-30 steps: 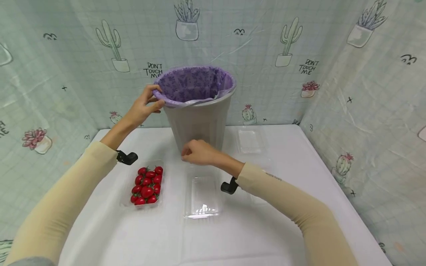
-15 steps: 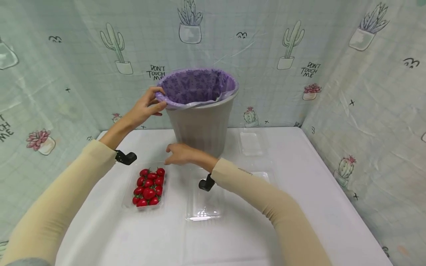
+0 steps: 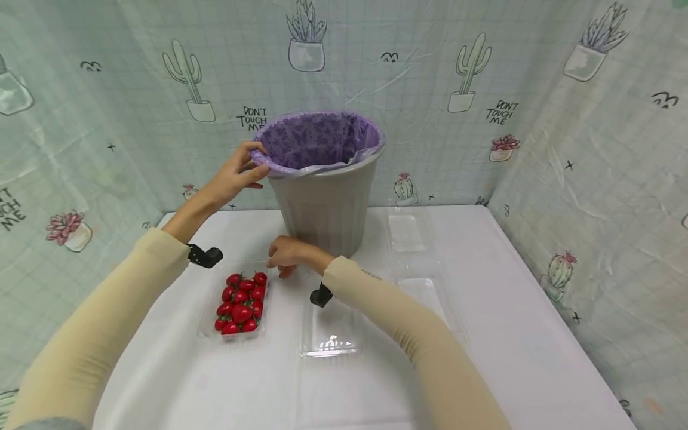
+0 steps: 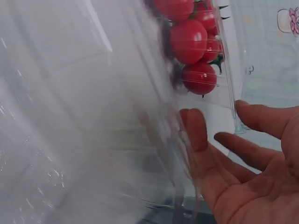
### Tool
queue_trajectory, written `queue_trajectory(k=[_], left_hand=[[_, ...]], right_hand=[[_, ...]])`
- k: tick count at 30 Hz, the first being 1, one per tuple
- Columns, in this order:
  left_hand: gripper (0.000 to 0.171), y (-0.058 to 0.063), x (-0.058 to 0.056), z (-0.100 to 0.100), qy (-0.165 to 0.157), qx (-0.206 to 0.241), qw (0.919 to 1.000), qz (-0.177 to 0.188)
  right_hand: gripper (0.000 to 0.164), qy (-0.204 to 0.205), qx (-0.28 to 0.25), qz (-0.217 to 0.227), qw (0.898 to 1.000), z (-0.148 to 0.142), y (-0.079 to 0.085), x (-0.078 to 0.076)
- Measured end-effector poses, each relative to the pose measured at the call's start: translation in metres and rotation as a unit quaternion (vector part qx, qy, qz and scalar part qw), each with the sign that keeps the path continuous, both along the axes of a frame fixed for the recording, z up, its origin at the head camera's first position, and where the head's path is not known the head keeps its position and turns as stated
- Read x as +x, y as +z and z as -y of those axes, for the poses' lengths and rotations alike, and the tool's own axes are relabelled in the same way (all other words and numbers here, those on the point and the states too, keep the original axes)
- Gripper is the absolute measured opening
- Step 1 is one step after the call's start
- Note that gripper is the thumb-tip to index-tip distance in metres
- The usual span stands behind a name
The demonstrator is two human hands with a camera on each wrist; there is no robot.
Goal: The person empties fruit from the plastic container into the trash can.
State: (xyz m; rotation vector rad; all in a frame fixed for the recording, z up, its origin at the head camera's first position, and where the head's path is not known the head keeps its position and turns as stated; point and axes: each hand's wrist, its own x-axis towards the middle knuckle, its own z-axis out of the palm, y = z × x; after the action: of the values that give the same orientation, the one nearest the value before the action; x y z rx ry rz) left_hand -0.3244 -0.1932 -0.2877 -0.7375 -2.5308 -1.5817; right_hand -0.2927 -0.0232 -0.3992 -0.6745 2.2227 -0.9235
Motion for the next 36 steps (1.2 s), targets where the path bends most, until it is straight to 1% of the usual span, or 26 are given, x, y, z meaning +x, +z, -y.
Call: queue_trajectory(k=[5,9,12,18,24,28,31,36], left_hand=[[0.05,0.0,0.001,-0.001,-0.002,0.001,1.0,0.001],[0.05,0.001,0.0,-0.001,-0.004,0.003,1.0,0.002],[0.051,0.001,0.0,0.0,-0.004,0.003,1.0,0.003],[0.052,0.0,0.0,0.0,-0.001,-0.003,1.0,0.006],[0.051,0.0,0.001,-0.001,-0.002,-0.004,1.0,0.003],[0.051,0.0,0.001,-0.001,-0.003,0.0,1.0,0.003],[0.048,0.0,0.001,-0.001,-0.005,0.006,1.0,0.006],[0.044,-0.001,0.0,0.0,-0.005,0.008,1.0,0.003]], right_hand=[[0.04,-0.005,-0.031,0.052,0.998,0.001,-0.006,-0.001],[0.035,-0.029,-0.055,0.091,0.994,0.002,-0.007,0.0],[0.03,-0.048,-0.069,0.103,0.991,0.002,-0.007,0.0],[0.027,-0.072,-0.085,0.103,0.988,0.0,-0.01,-0.001],[0.028,-0.073,-0.087,0.084,0.99,-0.005,-0.009,0.001],[0.029,-0.071,-0.089,0.076,0.991,-0.008,-0.003,0.003],[0.03,-0.07,-0.092,0.08,0.99,-0.01,0.002,0.003],[0.03,-0.063,-0.102,0.077,0.99,-0.016,0.015,0.009]])
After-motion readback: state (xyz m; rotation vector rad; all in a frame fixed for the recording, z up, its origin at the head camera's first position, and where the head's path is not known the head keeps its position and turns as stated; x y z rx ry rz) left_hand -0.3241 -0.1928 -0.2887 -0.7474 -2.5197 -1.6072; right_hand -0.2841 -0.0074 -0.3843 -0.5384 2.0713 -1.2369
